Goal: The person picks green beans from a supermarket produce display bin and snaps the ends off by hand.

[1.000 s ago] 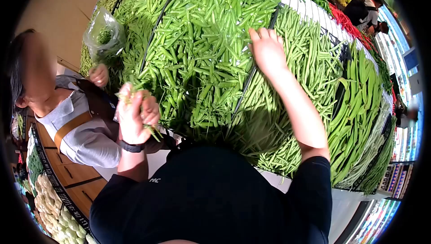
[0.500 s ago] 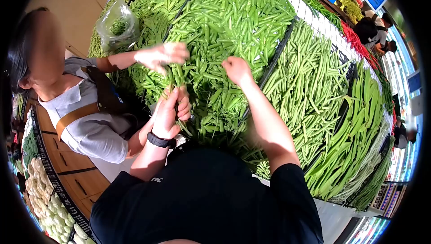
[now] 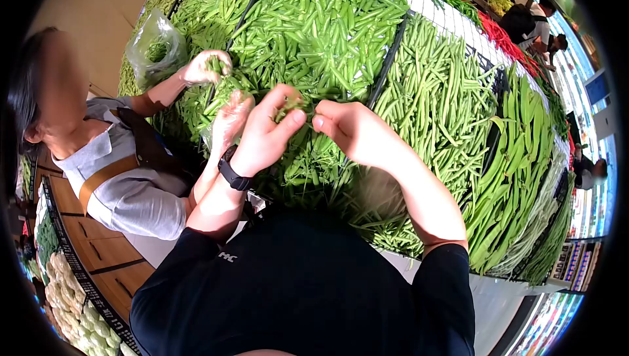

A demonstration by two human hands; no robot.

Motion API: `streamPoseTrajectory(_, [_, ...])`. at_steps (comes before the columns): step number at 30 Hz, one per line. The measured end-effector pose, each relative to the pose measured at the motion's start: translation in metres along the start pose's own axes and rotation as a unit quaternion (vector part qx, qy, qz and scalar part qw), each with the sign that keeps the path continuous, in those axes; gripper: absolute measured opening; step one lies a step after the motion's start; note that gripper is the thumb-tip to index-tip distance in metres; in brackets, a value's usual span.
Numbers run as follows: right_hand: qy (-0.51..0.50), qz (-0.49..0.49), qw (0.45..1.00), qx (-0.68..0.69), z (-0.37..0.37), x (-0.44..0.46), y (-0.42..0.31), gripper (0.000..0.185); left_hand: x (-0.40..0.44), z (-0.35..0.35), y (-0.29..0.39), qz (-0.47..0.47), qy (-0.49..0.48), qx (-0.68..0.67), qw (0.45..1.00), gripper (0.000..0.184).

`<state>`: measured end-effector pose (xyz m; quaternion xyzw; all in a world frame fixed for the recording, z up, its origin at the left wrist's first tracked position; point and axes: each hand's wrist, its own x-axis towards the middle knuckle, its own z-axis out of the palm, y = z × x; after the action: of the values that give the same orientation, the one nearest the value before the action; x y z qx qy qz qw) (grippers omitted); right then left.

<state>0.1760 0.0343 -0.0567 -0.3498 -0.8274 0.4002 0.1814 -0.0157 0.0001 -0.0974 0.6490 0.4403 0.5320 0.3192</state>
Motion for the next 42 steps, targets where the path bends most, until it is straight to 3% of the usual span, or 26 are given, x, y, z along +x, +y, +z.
streamPoseTrajectory(1, [0.026, -0.028, 0.999, 0.017, 0.002, -0.003, -0.004, 0.024, 0.002, 0.003, -0.001, 0.031, -0.033, -0.009, 0.999, 0.026])
streamPoseTrajectory(2, [0.016, -0.018, 0.999, -0.024, -0.002, -0.008, -0.011, 0.023, 0.002, 0.0, -0.004, -0.013, -0.104, 0.017, 0.994, 0.029])
streamPoseTrajectory(3, [0.006, -0.009, 0.998, -0.064, -0.006, -0.011, -0.015, 0.023, 0.003, 0.004, -0.007, 0.018, -0.11, 0.034, 0.993, 0.031])
streamPoseTrajectory(5, [-0.007, -0.033, 0.999, -0.036, -0.006, -0.016, -0.01, 0.024, -0.002, 0.007, -0.007, -0.044, -0.164, -0.103, 0.98, 0.032])
streamPoseTrajectory(6, [-0.023, -0.056, 0.998, -0.008, -0.006, -0.018, -0.008, 0.026, -0.004, 0.006, -0.004, -0.044, -0.164, -0.103, 0.98, 0.032])
streamPoseTrajectory(7, [-0.023, -0.056, 0.998, -0.007, -0.004, -0.02, -0.01, 0.026, -0.006, 0.003, 0.002, -0.104, -0.194, -0.215, 0.951, 0.032])
streamPoseTrajectory(8, [-0.046, -0.012, 0.991, 0.128, 0.0, -0.022, -0.014, 0.028, -0.009, 0.002, 0.007, -0.161, -0.221, -0.323, 0.906, 0.033])
streamPoseTrajectory(9, [-0.067, 0.031, 0.963, 0.261, 0.003, -0.024, -0.018, 0.031, -0.012, 0.003, 0.011, -0.16, -0.221, -0.322, 0.907, 0.033])
streamPoseTrajectory(11, [-0.06, 0.057, 0.932, 0.352, 0.01, -0.028, -0.023, 0.033, -0.02, 0.007, 0.017, -0.219, -0.179, -0.467, 0.838, 0.034])
streamPoseTrajectory(14, [-0.05, 0.034, 0.87, 0.49, 0.027, -0.032, -0.014, 0.031, -0.024, 0.006, 0.025, -0.22, -0.193, -0.525, 0.799, 0.037])
streamPoseTrajectory(21, [-0.075, 0.03, 0.824, 0.561, 0.041, -0.036, -0.018, 0.033, -0.04, 0.002, 0.035, -0.233, -0.182, -0.589, 0.752, 0.036])
streamPoseTrajectory(22, [-0.071, 0.03, 0.838, 0.54, 0.039, -0.036, -0.024, 0.031, -0.043, 0.0, 0.036, -0.244, -0.168, -0.612, 0.734, 0.035])
streamPoseTrajectory(23, [-0.049, 0.003, 0.745, 0.666, 0.045, -0.035, -0.017, 0.03, -0.043, -0.005, 0.037, -0.2, -0.173, -0.692, 0.672, 0.039])
streamPoseTrajectory(25, [-0.02, -0.038, 0.68, 0.732, 0.04, -0.024, -0.003, 0.03, -0.046, -0.02, 0.054, -0.077, -0.219, -0.692, 0.684, 0.044])
streamPoseTrajectory(27, [0.078, -0.02, 0.731, 0.678, 0.035, -0.01, 0.009, 0.029, -0.043, -0.03, 0.056, -0.004, -0.233, -0.647, 0.726, 0.045])
streamPoseTrajectory(29, [0.164, 0.083, 0.836, 0.517, 0.016, 0.015, 0.032, 0.024, -0.041, -0.032, 0.05, -0.128, -0.096, -0.716, 0.68, 0.041])
streamPoseTrajectory(31, [0.101, 0.163, 0.916, 0.353, -0.026, 0.039, 0.048, 0.026, -0.03, -0.031, 0.026, -0.228, -0.022, -0.744, 0.627, 0.038])
streamPoseTrajectory(35, [0.232, 0.14, 0.935, 0.23, -0.103, 0.113, 0.11, 0.061, -0.029, -0.008, -0.038, -0.314, 0.045, -0.753, 0.576, 0.031])
streamPoseTrajectory(37, [0.361, 0.088, 0.928, -0.029, -0.131, 0.141, 0.116, 0.067, -0.028, 0.001, -0.041, -0.376, 0.102, -0.74, 0.548, 0.027])
streamPoseTrajectory(39, [0.345, 0.15, 0.922, -0.091, -0.149, 0.152, 0.118, 0.065, -0.031, 0.004, -0.054, -0.384, 0.122, -0.75, 0.524, 0.02])
streamPoseTrajectory(41, [0.337, 0.145, 0.921, -0.133, -0.135, 0.15, 0.124, 0.055, -0.038, 0.003, -0.07, -0.389, 0.115, -0.767, 0.498, 0.014])
streamPoseTrajectory(42, [0.22, 0.145, 0.954, -0.142, -0.12, 0.135, 0.101, 0.047, -0.042, 0.0, -0.071, -0.378, 0.113, -0.778, 0.489, 0.007])
